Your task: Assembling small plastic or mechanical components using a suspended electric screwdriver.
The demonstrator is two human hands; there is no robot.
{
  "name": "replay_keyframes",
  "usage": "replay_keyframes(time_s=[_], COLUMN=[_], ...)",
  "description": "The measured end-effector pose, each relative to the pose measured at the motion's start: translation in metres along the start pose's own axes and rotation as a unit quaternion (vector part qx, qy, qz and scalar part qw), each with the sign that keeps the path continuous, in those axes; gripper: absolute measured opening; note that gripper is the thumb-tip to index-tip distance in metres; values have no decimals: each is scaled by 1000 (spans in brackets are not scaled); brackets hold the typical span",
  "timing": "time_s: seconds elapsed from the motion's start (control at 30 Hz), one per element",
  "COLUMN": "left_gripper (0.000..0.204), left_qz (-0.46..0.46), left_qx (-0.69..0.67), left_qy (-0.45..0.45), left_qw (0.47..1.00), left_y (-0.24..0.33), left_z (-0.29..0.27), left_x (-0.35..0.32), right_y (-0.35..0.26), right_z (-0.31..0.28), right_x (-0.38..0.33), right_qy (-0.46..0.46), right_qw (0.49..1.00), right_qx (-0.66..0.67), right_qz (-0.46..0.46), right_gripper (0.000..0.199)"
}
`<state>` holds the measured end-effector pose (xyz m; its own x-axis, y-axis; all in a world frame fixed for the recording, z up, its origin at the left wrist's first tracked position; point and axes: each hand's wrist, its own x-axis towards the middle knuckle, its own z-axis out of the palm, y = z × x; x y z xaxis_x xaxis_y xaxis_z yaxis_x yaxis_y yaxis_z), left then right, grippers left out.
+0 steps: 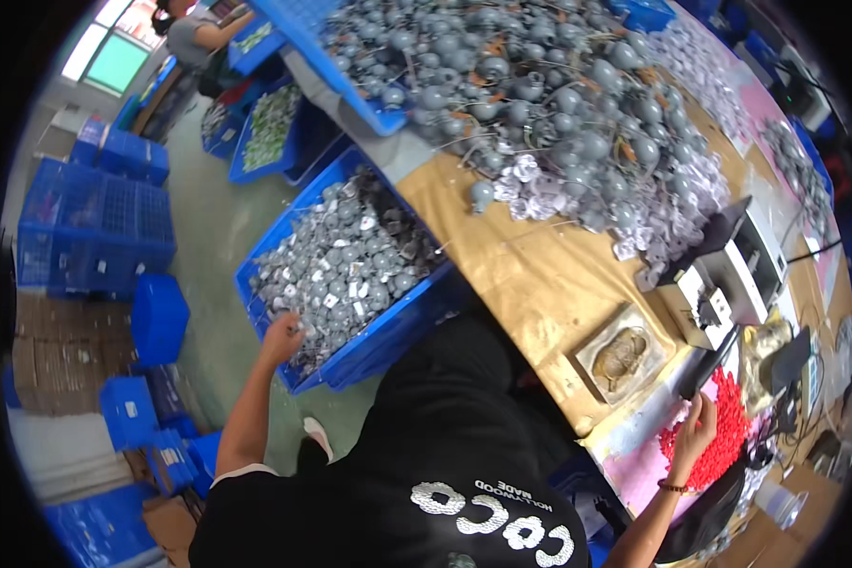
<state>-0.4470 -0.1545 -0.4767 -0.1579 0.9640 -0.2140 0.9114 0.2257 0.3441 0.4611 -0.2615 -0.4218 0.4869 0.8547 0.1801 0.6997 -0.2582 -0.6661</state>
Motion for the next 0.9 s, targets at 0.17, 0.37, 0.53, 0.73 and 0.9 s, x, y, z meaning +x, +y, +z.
replay_keyframes(time_s=[0.17,0.37,0.53,0.73,0.9], left_gripper=[48,30,25,31,49], left_qz=[-59,113,389,644,583], left_qx=[35,-43,-157,-148,-126], left_qy=[31,102,41,-18,-42], left_qw=[997,987,907,750,801], left_y=[-58,90,350,553,649], left_z=[11,-15,-16,76,126], left_x=[-20,63,81,59,59], right_y=[24,40,27,16,12], right_z=[-28,-37,-22,-17,-18], right_x=[-18,-40,-34,-26,-26], right_qy=[2,-53,-2,50,61], right_qw=[982,947,955,961,964], right_qx=[-183,-315,-291,-270,-260], right_qz=[-43,-32,-59,-35,-16], right_gripper=[21,26,21,15,10])
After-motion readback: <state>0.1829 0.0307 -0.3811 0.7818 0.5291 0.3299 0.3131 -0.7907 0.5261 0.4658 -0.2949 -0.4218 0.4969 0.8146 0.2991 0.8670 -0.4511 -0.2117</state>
